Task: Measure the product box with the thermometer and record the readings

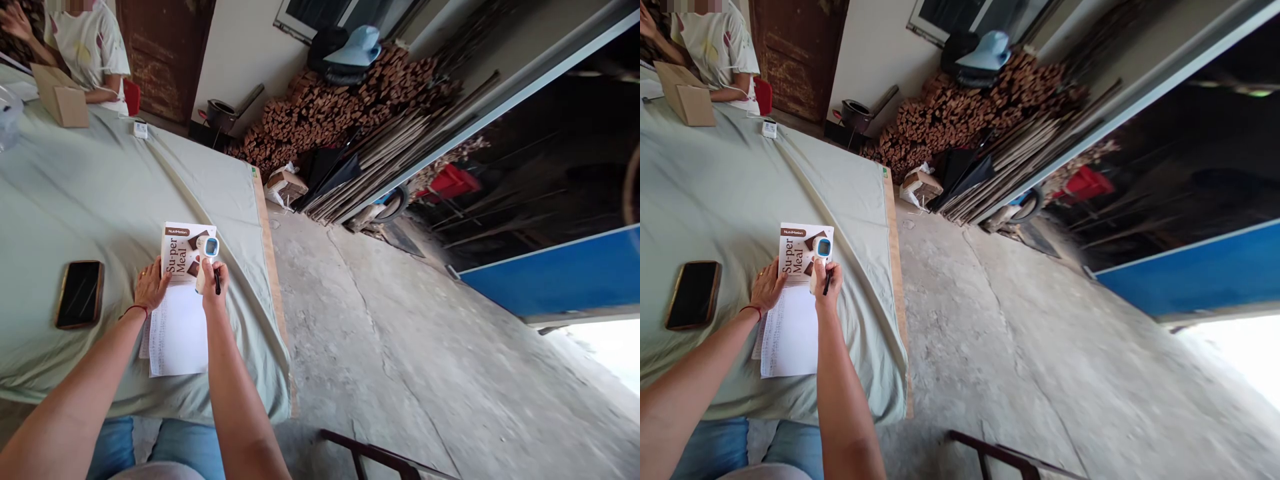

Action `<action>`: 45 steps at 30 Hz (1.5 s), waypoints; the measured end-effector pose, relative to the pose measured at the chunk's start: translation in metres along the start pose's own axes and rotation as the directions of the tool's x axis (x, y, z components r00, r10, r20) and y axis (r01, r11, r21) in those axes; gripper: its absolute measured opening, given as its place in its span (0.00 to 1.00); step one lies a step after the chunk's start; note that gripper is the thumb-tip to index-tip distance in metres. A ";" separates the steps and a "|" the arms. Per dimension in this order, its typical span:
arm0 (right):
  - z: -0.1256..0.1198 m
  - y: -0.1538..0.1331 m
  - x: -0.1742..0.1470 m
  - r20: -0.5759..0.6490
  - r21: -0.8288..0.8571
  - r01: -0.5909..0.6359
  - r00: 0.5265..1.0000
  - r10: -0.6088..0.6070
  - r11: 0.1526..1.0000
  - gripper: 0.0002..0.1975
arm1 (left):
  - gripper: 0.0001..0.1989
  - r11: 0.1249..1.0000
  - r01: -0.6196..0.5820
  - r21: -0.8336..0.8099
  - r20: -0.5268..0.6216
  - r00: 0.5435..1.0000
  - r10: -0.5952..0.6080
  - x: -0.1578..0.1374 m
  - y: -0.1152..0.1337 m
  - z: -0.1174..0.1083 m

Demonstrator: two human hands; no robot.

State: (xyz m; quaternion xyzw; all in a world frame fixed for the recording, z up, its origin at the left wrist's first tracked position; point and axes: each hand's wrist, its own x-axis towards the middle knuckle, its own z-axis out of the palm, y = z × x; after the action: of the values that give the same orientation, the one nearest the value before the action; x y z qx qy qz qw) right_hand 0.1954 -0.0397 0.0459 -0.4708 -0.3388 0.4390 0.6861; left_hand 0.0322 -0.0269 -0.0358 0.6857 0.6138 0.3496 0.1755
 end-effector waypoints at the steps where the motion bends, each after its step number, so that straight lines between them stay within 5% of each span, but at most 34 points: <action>1: -0.003 0.000 0.000 0.004 -0.012 0.010 1.000 -0.010 1.000 0.26 | 0.37 1.000 0.002 -0.018 -0.002 1.000 -0.002 -0.001 0.000 0.000; 7: -0.064 0.006 -0.015 -0.034 -0.352 0.174 0.980 -0.198 0.920 0.25 | 0.42 0.995 0.013 -0.099 -0.046 0.999 -0.017 -0.002 0.004 -0.002; 12: -0.134 0.020 -0.031 -0.059 -0.718 0.093 0.979 -0.194 0.689 0.27 | 0.41 0.997 -0.013 -0.076 -0.092 0.996 0.005 0.002 0.004 0.003; 16: -0.155 0.025 -0.036 0.066 -0.839 0.168 0.976 -0.210 0.517 0.28 | 0.36 0.997 -0.015 -0.071 -0.048 0.999 0.012 0.006 0.004 0.005; 20: -0.142 0.020 -0.046 0.124 -0.847 0.258 0.946 -0.299 0.465 0.28 | 0.32 0.997 0.023 -0.077 0.012 1.000 -0.022 0.007 0.006 -0.004; 24: -0.103 0.023 -0.062 0.108 -0.663 0.274 0.956 -0.273 0.696 0.25 | 0.22 0.989 0.132 0.063 0.017 0.991 -0.133 -0.006 0.009 -0.021; 29: -0.049 0.041 -0.059 0.065 -0.436 0.128 0.992 -0.111 0.891 0.14 | 0.13 0.959 -0.118 0.258 0.207 0.976 0.064 -0.035 0.014 -0.040; 36: -0.028 0.061 -0.042 0.175 -0.473 0.080 0.985 0.005 0.877 0.09 | 0.19 0.903 -0.180 0.390 0.259 0.962 0.080 -0.046 0.029 -0.043; 45: -0.028 0.072 -0.050 0.188 -0.577 0.171 0.979 -0.074 0.799 0.09 | 0.20 0.913 -0.162 0.375 0.269 0.961 0.060 -0.047 0.036 -0.042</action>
State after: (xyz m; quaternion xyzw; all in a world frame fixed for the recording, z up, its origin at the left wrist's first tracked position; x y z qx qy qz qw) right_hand 0.1805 -0.0831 -0.0338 -0.6019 -0.5405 0.3021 0.5043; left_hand 0.0286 -0.0870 0.0048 0.7796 0.6039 0.1392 0.0904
